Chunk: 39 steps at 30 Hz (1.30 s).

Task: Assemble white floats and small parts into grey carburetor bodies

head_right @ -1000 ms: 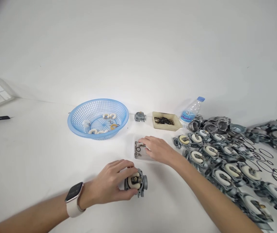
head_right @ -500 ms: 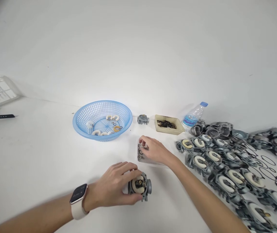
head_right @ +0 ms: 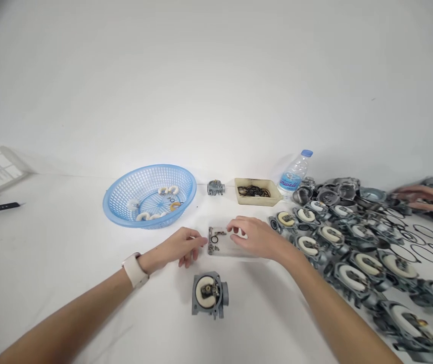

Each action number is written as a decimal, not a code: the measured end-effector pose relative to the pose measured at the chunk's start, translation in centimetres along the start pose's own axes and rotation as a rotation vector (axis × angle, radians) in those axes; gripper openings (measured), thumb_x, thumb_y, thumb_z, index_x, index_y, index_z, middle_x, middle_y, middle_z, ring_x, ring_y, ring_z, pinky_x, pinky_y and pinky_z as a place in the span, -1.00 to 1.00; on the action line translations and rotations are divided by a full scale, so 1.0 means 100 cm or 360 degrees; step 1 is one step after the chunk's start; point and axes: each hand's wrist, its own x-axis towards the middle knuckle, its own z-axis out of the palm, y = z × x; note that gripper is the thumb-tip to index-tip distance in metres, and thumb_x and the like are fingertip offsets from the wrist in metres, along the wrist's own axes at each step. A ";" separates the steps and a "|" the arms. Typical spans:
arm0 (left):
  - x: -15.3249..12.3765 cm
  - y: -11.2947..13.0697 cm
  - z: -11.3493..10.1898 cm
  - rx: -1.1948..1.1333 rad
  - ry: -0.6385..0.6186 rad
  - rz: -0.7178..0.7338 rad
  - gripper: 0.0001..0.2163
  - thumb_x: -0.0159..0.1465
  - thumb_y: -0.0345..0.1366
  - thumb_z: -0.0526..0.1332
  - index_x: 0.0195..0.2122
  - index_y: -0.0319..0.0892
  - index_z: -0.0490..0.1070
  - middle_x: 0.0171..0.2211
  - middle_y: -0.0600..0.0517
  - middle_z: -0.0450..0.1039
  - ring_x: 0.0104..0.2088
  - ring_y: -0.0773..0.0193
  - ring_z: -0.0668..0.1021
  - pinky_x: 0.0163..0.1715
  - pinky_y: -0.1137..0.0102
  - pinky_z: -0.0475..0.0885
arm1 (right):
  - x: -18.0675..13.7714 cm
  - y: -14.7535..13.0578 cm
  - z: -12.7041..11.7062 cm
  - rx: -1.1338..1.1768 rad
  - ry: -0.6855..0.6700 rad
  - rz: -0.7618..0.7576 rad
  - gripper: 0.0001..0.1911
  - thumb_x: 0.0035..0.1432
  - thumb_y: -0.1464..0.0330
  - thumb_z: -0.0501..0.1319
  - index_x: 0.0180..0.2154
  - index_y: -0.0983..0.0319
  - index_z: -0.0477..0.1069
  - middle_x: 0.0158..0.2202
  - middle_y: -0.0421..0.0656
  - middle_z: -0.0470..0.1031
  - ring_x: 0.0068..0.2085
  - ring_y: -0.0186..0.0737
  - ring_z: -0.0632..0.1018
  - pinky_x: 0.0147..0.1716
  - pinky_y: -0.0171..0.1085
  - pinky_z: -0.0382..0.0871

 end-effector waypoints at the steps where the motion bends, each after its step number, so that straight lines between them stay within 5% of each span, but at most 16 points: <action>1: 0.002 0.005 0.001 -0.0008 -0.0009 -0.0003 -0.67 0.23 -0.01 0.22 -0.43 -0.22 0.37 -0.57 0.05 0.45 -0.70 0.38 0.43 -0.76 0.53 0.16 | 0.002 0.000 -0.004 -0.0004 0.0012 -0.0007 -0.77 0.33 0.25 0.12 -0.12 0.14 0.51 -0.14 -0.12 0.58 -0.21 -0.09 0.53 -0.21 -0.16 0.38; 11: -0.018 0.042 -0.005 0.0068 0.0171 0.0157 -0.68 0.29 -0.06 0.22 -0.46 -0.19 0.31 -0.61 0.12 0.36 -0.57 0.37 0.49 -0.59 0.52 0.24 | 0.004 -0.003 -0.042 0.0053 0.0143 -0.0106 -0.76 0.34 0.23 0.13 -0.05 0.12 0.49 -0.06 -0.14 0.59 -0.13 -0.09 0.56 -0.25 -0.23 0.33; 22: -0.026 0.024 -0.007 0.0234 0.0482 0.0297 -0.64 0.32 0.00 0.22 -0.45 -0.19 0.33 -0.60 0.11 0.35 -0.56 0.39 0.36 -0.50 0.48 0.24 | 0.007 -0.006 -0.021 -0.0004 0.0039 -0.0222 -0.79 0.26 0.37 0.15 -0.13 0.11 0.53 -0.13 -0.16 0.61 -0.21 -0.09 0.59 -0.33 -0.22 0.25; 34: -0.021 -0.010 -0.008 0.0444 0.0383 0.0132 -0.60 0.35 0.02 0.16 -0.48 -0.20 0.32 -0.63 0.09 0.38 -0.59 0.38 0.30 -0.52 0.47 0.18 | 0.015 -0.016 0.010 -0.0041 -0.0001 -0.0340 -0.73 0.23 0.50 0.14 -0.15 0.14 0.56 -0.14 -0.12 0.61 -0.18 -0.07 0.60 -0.30 -0.24 0.31; 39: -0.029 -0.009 -0.005 0.0614 0.0555 0.0225 -0.61 0.38 0.00 0.13 -0.47 -0.18 0.30 -0.61 0.14 0.26 -0.56 0.37 0.28 -0.50 0.45 0.15 | 0.025 -0.022 0.031 0.0003 0.0029 -0.0428 -0.69 0.25 0.55 0.11 -0.12 0.15 0.54 -0.09 -0.14 0.60 -0.11 -0.11 0.60 -0.22 -0.25 0.36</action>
